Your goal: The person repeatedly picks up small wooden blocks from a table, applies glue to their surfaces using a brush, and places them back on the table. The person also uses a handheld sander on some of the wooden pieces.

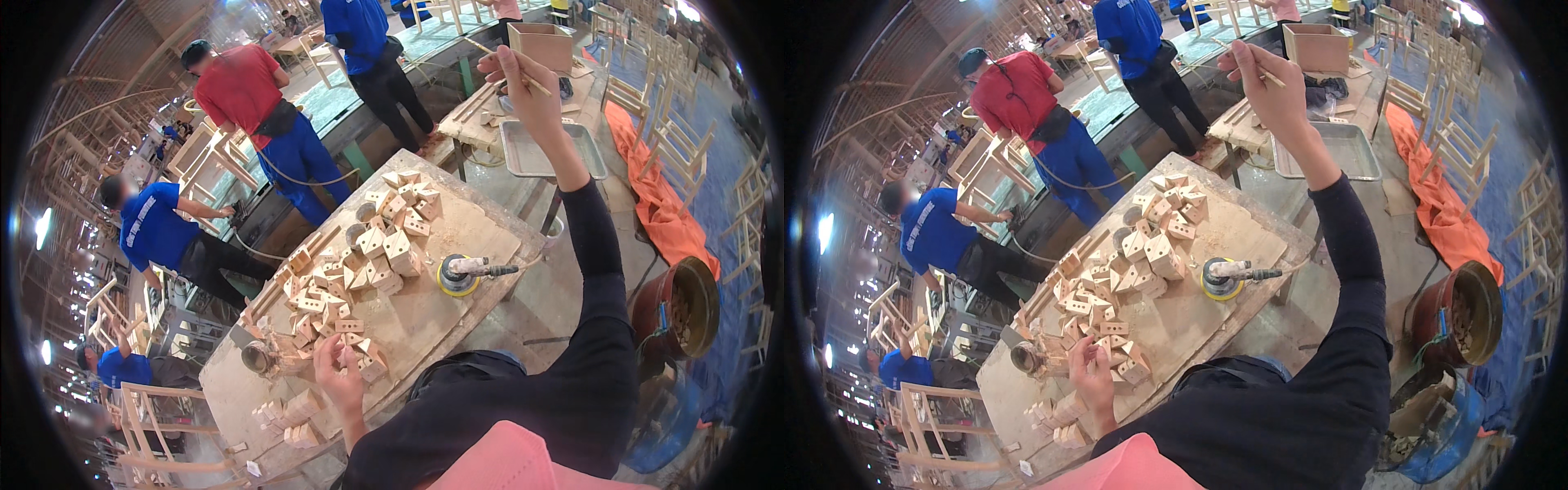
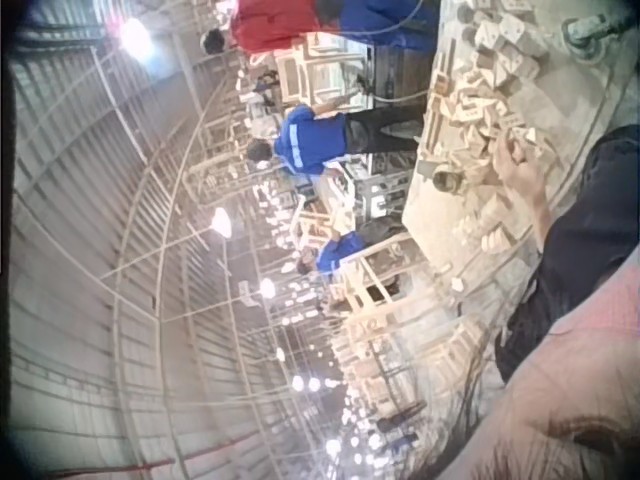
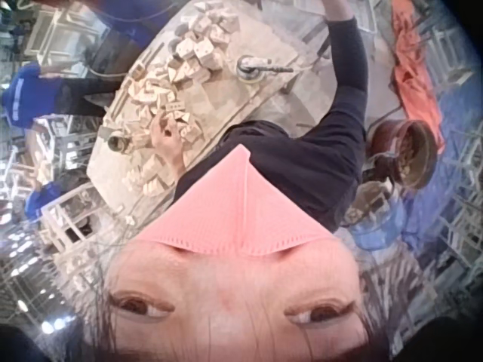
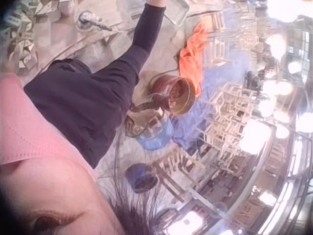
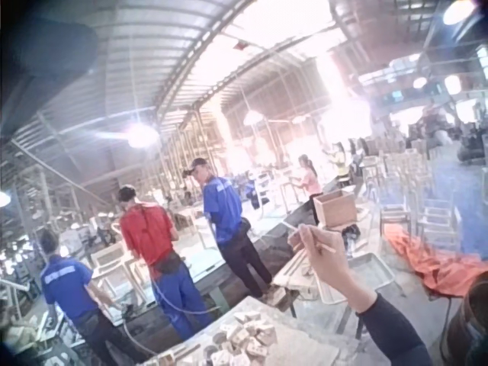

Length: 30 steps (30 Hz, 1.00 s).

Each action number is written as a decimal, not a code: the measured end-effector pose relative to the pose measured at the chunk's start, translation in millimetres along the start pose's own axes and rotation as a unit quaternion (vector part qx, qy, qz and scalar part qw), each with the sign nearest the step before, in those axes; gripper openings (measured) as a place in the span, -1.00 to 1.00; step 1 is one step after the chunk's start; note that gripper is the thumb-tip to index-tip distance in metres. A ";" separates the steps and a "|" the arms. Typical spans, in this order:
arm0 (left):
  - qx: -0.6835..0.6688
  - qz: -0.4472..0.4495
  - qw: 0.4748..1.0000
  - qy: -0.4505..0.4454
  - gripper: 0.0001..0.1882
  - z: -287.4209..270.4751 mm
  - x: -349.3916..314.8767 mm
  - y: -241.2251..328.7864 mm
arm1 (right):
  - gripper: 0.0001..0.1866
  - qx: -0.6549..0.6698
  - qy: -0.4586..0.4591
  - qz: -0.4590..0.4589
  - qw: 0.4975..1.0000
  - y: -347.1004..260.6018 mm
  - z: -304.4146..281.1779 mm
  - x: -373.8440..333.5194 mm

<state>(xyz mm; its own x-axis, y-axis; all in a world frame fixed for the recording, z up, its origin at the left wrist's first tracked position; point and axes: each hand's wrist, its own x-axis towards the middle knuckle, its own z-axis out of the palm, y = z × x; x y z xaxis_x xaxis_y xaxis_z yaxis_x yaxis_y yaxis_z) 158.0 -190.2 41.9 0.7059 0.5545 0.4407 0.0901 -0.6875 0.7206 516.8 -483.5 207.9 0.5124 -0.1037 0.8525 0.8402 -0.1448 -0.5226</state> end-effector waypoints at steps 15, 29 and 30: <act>0.034 -0.015 0.999 0.008 -0.74 -19.2 -16.0 -8.7 | -0.64 0.024 0.003 0.049 0.998 -3.6 5.4 -10.6; -0.232 -0.099 0.964 0.081 0.08 -94.6 100.1 18.5 | -0.61 0.055 -0.307 -0.100 0.945 -125.4 41.0 -74.9; -0.227 -0.094 0.966 0.079 0.04 -100.9 106.1 24.3 | -0.60 0.057 -0.310 -0.107 0.943 -129.8 41.5 -75.7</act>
<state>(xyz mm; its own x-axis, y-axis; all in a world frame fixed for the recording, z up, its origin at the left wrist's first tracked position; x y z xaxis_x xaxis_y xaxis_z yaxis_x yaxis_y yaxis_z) 164.3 -100.8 160.2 0.5873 0.7394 0.3292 -0.1361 -0.3107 0.9407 376.3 -416.0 211.7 0.3050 0.5165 0.8001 0.9314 0.0134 -0.3638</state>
